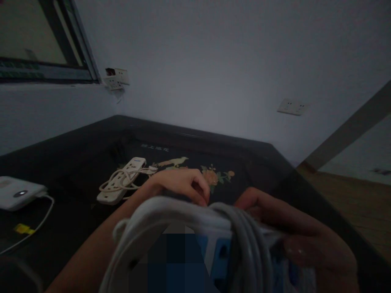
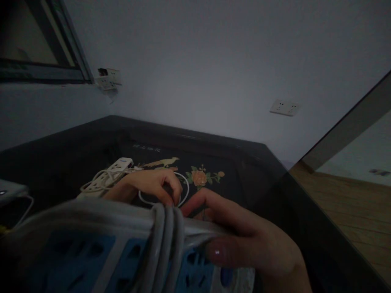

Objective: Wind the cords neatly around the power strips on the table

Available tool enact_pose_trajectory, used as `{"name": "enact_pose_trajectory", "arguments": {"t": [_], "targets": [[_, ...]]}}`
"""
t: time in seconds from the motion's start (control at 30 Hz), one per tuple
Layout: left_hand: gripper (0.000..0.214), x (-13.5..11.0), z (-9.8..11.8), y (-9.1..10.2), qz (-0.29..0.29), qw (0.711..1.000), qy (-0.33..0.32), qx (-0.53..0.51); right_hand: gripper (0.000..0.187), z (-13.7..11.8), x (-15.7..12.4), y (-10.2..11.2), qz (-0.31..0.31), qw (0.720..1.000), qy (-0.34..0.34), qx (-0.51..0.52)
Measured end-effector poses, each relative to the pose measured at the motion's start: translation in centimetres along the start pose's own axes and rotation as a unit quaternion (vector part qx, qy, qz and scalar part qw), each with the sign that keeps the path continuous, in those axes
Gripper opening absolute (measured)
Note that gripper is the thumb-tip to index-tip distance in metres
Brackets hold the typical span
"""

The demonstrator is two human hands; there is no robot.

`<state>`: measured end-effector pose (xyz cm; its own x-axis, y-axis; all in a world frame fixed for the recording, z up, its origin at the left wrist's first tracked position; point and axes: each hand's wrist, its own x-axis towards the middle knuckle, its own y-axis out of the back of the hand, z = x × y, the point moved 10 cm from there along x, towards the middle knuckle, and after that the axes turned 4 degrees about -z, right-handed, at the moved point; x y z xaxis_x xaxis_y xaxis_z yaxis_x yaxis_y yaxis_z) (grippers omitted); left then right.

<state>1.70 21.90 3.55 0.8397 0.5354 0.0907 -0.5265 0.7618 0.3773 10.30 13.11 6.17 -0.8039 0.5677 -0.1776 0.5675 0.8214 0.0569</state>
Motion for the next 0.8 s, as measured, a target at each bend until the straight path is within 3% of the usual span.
{"name": "enact_pose_trajectory", "arguments": {"t": [0.07, 0.1, 0.17, 0.23, 0.33, 0.47, 0.6, 0.7, 0.8], "targets": [[0.009, 0.0, 1.0, -1.5, -0.066, 0.996, 0.001, 0.057, 0.044, 0.0, -0.1, -1.0, -0.043, 0.992, -0.026, -0.12], [0.009, -0.1, 1.8, -1.8, -0.068, 0.991, -0.005, 0.117, 0.04, 0.0, -0.1, -1.1, -0.044, 0.979, -0.036, -0.194], [0.013, -0.5, 3.6, -1.6, -0.024, 0.968, -0.016, 0.248, 0.031, -0.1, 0.0, -0.8, -0.022, 0.943, -0.053, -0.328], [0.014, -1.2, 5.3, -1.2, 0.029, 0.933, -0.018, 0.358, 0.024, 0.0, 0.2, -0.3, 0.001, 0.915, -0.071, -0.397], [0.013, -2.2, 7.3, -0.5, 0.11, 0.879, -0.016, 0.463, 0.02, 0.4, 0.4, 0.8, 0.033, 0.907, -0.087, -0.411], [0.018, -2.7, 8.6, -0.5, 0.17, 0.832, -0.029, 0.527, 0.024, 0.4, 0.4, 1.8, 0.062, 0.899, -0.09, -0.424], [0.019, -2.2, 8.6, -1.5, 0.157, 0.811, -0.014, 0.564, 0.023, 0.9, 1.0, 1.4, 0.059, 0.87, -0.103, -0.479], [0.017, -1.9, 8.3, -1.9, 0.156, 0.798, 0.016, 0.581, 0.024, 1.2, 1.6, 2.0, 0.106, 0.831, -0.121, -0.533], [0.015, -1.9, 7.6, -1.7, 0.177, 0.801, 0.056, 0.569, 0.03, 1.2, 1.6, 3.7, 0.184, 0.761, -0.157, -0.601]]}}
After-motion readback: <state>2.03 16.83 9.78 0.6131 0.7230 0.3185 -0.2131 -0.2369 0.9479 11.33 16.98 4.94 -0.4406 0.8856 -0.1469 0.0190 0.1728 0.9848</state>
